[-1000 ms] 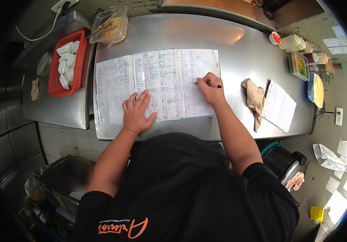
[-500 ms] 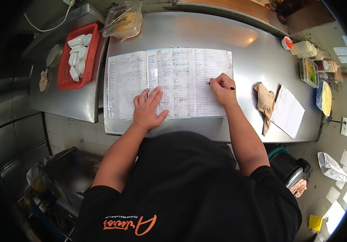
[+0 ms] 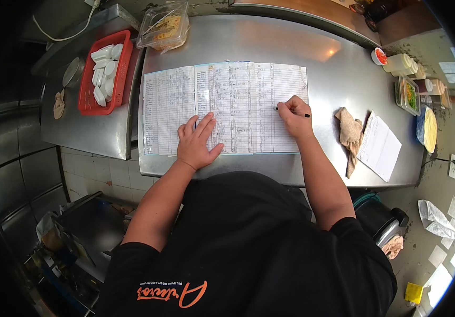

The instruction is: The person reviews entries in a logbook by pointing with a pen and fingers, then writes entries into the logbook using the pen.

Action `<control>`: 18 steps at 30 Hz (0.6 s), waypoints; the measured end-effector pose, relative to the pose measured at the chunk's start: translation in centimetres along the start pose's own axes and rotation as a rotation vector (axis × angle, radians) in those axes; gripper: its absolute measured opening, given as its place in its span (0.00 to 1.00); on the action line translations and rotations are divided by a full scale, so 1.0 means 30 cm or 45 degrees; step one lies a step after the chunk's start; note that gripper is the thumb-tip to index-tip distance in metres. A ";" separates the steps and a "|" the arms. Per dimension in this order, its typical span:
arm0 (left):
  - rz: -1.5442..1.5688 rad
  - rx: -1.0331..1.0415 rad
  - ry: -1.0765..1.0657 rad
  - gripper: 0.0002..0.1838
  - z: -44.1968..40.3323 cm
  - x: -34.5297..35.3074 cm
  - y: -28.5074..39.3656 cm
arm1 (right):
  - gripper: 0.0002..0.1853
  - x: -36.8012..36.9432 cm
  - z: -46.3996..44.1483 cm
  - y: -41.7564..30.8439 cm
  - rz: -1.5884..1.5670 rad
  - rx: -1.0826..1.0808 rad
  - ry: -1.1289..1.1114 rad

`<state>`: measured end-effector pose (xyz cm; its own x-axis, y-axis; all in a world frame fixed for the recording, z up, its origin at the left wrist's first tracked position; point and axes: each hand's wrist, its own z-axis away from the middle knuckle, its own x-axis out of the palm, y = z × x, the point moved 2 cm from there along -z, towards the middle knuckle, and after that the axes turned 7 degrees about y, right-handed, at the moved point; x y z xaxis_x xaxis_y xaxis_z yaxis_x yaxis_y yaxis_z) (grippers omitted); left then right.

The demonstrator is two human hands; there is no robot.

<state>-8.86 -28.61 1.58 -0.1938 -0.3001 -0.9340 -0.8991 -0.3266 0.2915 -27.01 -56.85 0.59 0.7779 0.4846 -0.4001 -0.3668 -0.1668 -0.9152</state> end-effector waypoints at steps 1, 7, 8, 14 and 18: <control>0.005 -0.001 0.000 0.40 -0.001 -0.001 0.000 | 0.15 0.000 0.000 -0.001 0.003 0.009 -0.004; -0.009 -0.015 -0.005 0.40 -0.002 0.003 0.001 | 0.15 0.006 -0.002 0.013 -0.034 0.023 -0.008; -0.002 -0.010 -0.004 0.40 -0.003 0.003 0.002 | 0.14 0.006 -0.003 0.017 -0.063 0.025 -0.006; -0.006 -0.021 -0.014 0.40 -0.004 0.001 0.006 | 0.14 0.003 -0.002 0.011 -0.096 0.073 -0.009; -0.009 -0.021 -0.011 0.41 -0.005 0.000 0.006 | 0.14 -0.006 -0.002 -0.009 -0.088 0.090 -0.022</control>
<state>-8.96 -28.79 1.67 -0.1908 -0.2900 -0.9378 -0.8940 -0.3432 0.2880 -27.03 -56.93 0.90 0.7937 0.5076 -0.3351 -0.3483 -0.0722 -0.9346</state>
